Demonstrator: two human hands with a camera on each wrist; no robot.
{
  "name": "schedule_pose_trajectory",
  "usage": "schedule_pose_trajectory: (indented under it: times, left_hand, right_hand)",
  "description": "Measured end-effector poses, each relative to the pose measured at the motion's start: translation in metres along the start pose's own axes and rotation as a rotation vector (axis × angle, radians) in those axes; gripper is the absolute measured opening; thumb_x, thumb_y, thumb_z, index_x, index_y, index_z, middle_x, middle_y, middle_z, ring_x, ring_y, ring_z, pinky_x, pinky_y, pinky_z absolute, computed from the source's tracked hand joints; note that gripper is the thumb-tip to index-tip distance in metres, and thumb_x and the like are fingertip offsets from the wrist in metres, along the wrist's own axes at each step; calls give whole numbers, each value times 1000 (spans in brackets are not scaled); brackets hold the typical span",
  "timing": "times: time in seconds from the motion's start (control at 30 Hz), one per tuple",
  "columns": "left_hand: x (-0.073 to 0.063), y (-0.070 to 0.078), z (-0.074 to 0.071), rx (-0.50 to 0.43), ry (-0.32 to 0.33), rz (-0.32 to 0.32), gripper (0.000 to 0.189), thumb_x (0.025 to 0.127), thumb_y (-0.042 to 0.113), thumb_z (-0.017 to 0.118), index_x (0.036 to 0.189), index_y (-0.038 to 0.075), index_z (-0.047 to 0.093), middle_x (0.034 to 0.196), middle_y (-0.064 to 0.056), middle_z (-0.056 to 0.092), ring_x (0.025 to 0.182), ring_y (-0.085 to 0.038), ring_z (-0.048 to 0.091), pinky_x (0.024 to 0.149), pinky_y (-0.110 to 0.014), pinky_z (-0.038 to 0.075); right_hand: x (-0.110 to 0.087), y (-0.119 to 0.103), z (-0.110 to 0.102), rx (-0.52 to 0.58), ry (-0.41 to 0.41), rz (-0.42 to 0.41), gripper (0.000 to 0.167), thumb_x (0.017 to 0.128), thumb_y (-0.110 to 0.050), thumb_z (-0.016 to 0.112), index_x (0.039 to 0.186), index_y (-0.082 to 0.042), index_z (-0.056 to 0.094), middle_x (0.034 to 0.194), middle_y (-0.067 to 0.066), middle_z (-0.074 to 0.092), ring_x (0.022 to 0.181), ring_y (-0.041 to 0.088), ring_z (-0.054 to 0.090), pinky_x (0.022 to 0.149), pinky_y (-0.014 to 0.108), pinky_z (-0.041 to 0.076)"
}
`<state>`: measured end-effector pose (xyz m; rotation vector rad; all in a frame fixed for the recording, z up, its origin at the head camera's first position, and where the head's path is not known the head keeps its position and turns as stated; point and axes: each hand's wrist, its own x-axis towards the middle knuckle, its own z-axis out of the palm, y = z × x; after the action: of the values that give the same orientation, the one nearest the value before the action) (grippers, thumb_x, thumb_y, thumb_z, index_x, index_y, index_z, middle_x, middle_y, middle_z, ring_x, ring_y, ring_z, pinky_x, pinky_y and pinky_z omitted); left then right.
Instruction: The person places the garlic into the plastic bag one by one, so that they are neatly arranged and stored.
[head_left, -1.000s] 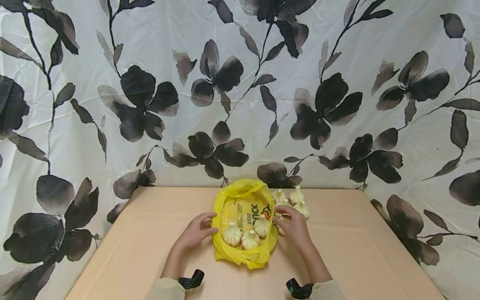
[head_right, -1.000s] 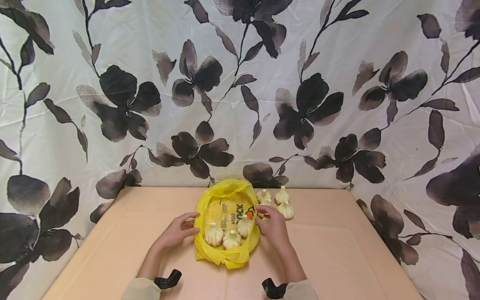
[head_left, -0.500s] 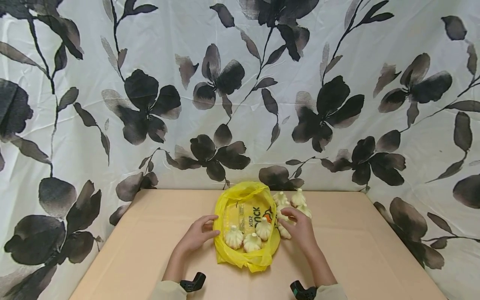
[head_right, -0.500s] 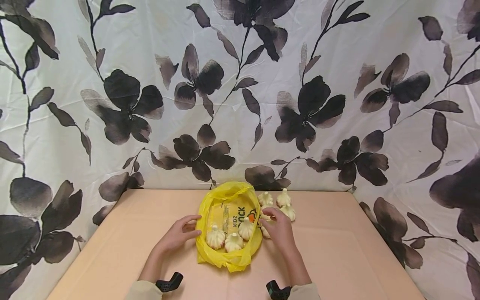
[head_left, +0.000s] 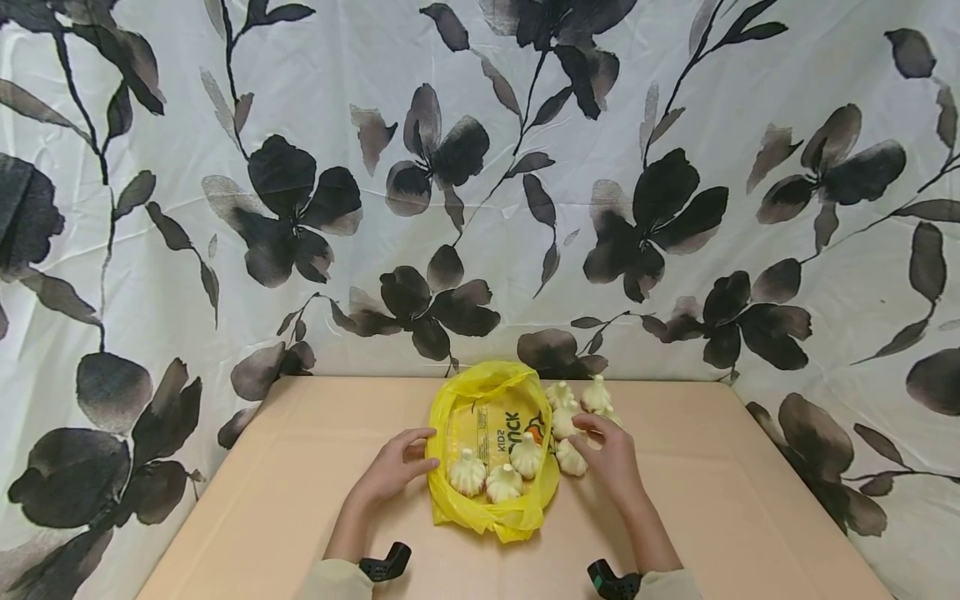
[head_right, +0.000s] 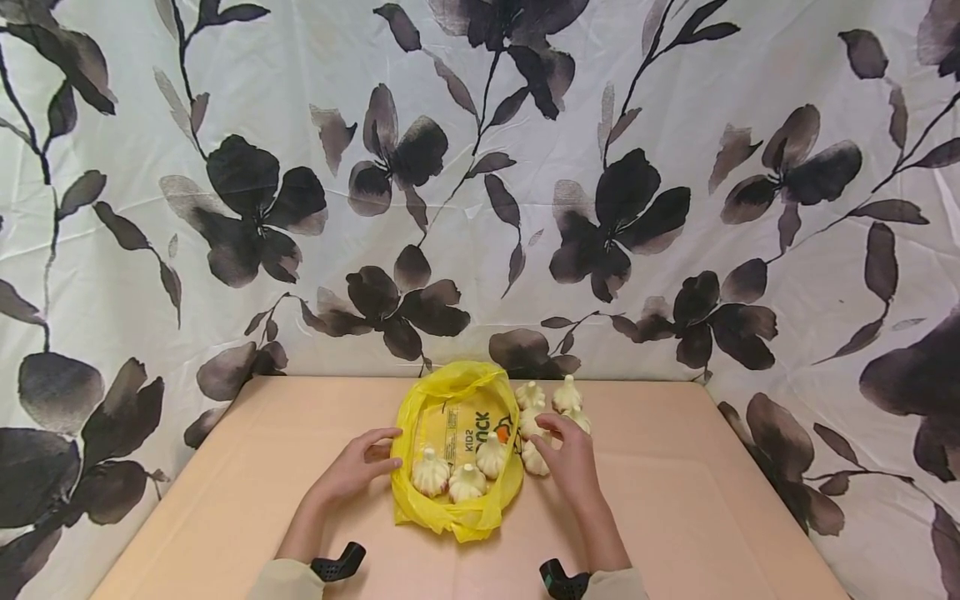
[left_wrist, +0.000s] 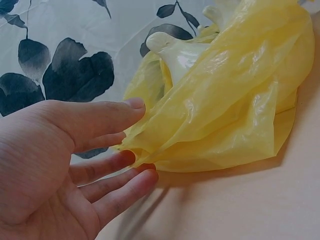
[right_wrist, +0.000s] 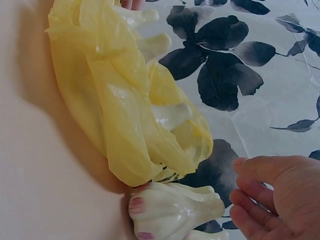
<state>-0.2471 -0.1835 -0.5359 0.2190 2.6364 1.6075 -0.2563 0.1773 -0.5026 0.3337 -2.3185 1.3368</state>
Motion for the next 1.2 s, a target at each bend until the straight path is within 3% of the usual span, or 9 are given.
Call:
schedule_pose_trajectory:
  times: [0.7,1.2]
  left_hand:
    - [-12,1,-11,-23,-42,-6,54,86,28,73,135,18,54,141,-11,52,121,-31,59,99,-52,48]
    - [-12,0,-11,-20,-51,-25,53,87,28,71,136,20,53,141,-11,51,122,-32,58,98,-53,49]
  right_hand:
    - [-23,1,-1,-59,4,53,29,78,-2,77,106,2,69,104,15,70,99,34,67,88,43,56]
    - [-25,9,3,-91,-18,113,23,85,0,70,108,-1,69,101,13,70,97,31,67,86,42,56]
